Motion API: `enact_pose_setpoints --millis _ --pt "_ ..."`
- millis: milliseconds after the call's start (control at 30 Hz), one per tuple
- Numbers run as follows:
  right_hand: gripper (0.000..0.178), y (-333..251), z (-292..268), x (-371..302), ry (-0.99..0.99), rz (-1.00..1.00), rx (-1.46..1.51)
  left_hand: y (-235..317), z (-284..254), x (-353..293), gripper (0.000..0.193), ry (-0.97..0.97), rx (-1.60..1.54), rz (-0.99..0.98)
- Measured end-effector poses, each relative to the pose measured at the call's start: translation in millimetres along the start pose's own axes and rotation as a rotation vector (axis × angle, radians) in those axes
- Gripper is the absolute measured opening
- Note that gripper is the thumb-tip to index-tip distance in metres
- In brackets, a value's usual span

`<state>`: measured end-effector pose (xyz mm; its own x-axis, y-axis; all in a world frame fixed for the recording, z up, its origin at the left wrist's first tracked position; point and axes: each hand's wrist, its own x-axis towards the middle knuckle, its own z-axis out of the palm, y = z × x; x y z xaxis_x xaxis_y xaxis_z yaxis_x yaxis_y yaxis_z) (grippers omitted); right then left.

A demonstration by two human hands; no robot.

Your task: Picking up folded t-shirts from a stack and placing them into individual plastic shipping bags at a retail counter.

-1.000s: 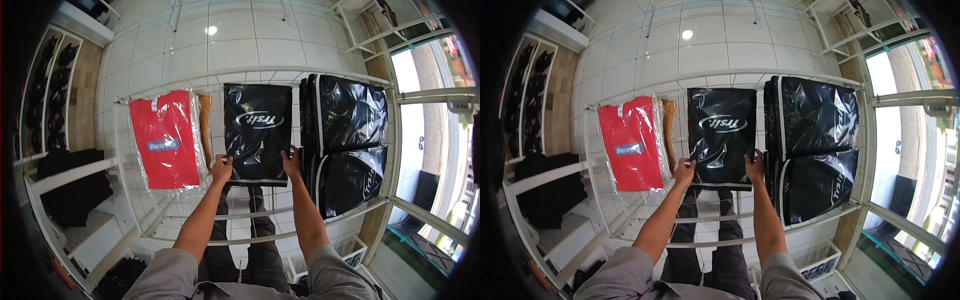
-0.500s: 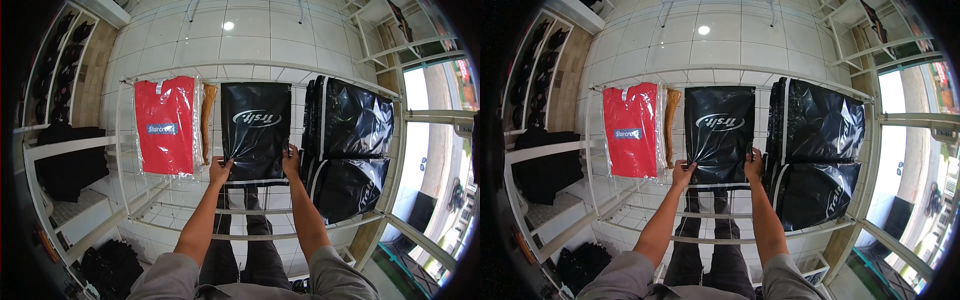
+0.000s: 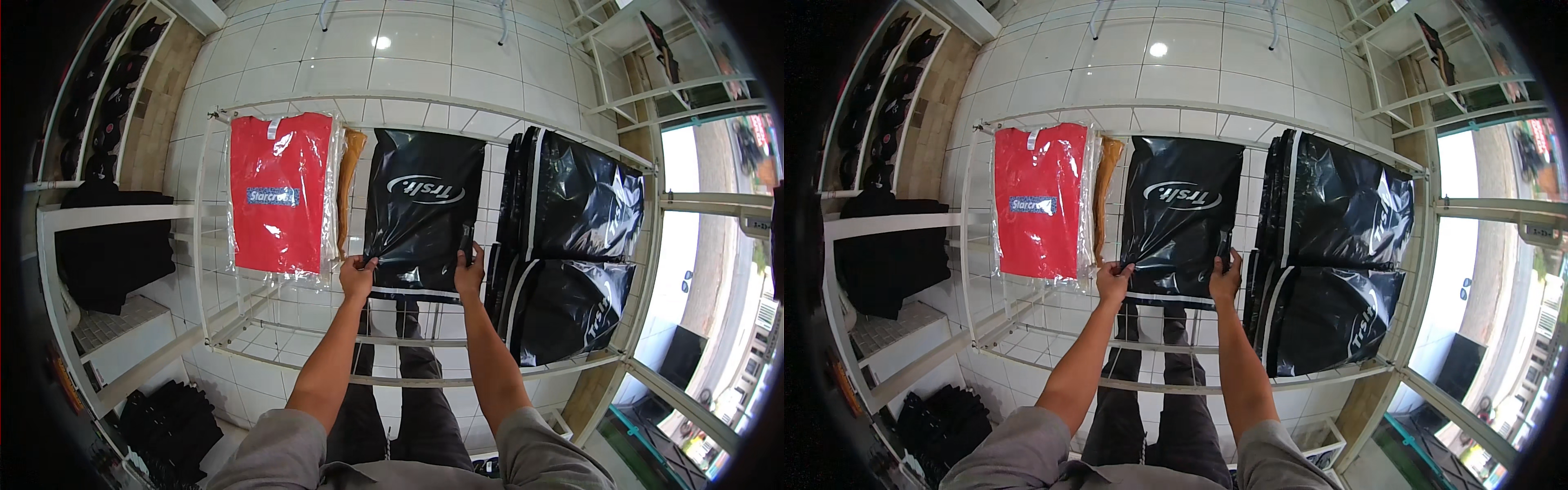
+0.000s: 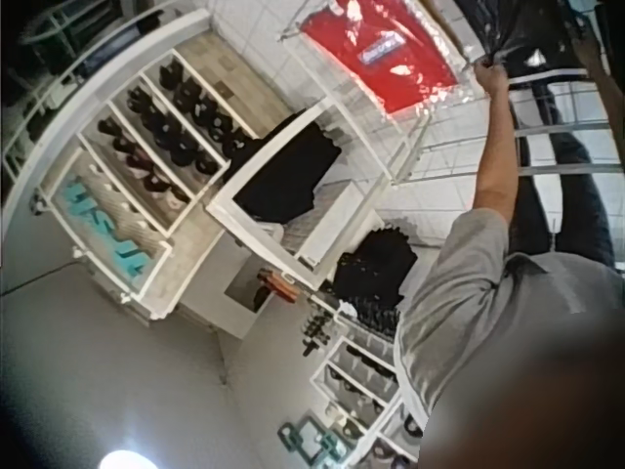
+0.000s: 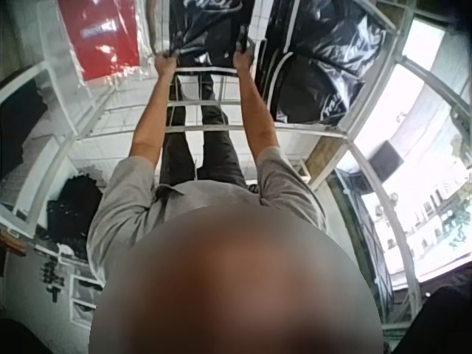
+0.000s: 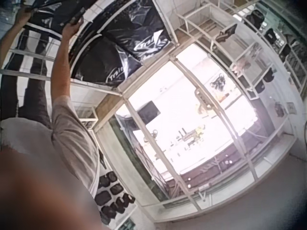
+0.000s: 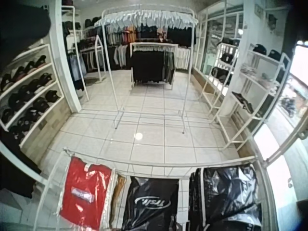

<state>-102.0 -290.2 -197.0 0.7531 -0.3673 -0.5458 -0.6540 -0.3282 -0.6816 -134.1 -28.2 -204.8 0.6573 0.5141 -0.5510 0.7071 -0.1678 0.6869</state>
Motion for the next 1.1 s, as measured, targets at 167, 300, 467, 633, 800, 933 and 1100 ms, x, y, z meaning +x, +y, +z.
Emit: enact_pose_setpoints --millis 167,300,467,633,800,933,1100 --pt "0.062 8 0 -14 0.044 0.058 -0.142 -10 -8 -1 0.027 -0.019 0.034 -0.071" --pt "0.05 26 -3 -12 0.064 0.055 -0.127 -12 -2 -6 0.039 -0.015 -0.026 -0.017" --pt "0.044 24 5 -12 0.127 0.049 -0.02 -9 -7 -9 0.038 0.048 -0.023 0.002" --pt "0.053 64 -14 -2 0.149 0.066 -0.177 -9 -10 -22 0.033 0.042 0.226 -0.034" --pt "0.055 49 -21 -38 0.132 -0.055 -0.248 -35 -39 -37 0.036 0.069 0.383 -0.06" --pt "0.056 27 -42 -80 0.236 -0.326 -0.324 -5 -54 -82 0.044 0.002 0.452 0.097" --pt "0.049 -21 -55 -159 0.069 -0.504 -0.213 34 -112 -149 0.042 -0.019 0.213 0.189"
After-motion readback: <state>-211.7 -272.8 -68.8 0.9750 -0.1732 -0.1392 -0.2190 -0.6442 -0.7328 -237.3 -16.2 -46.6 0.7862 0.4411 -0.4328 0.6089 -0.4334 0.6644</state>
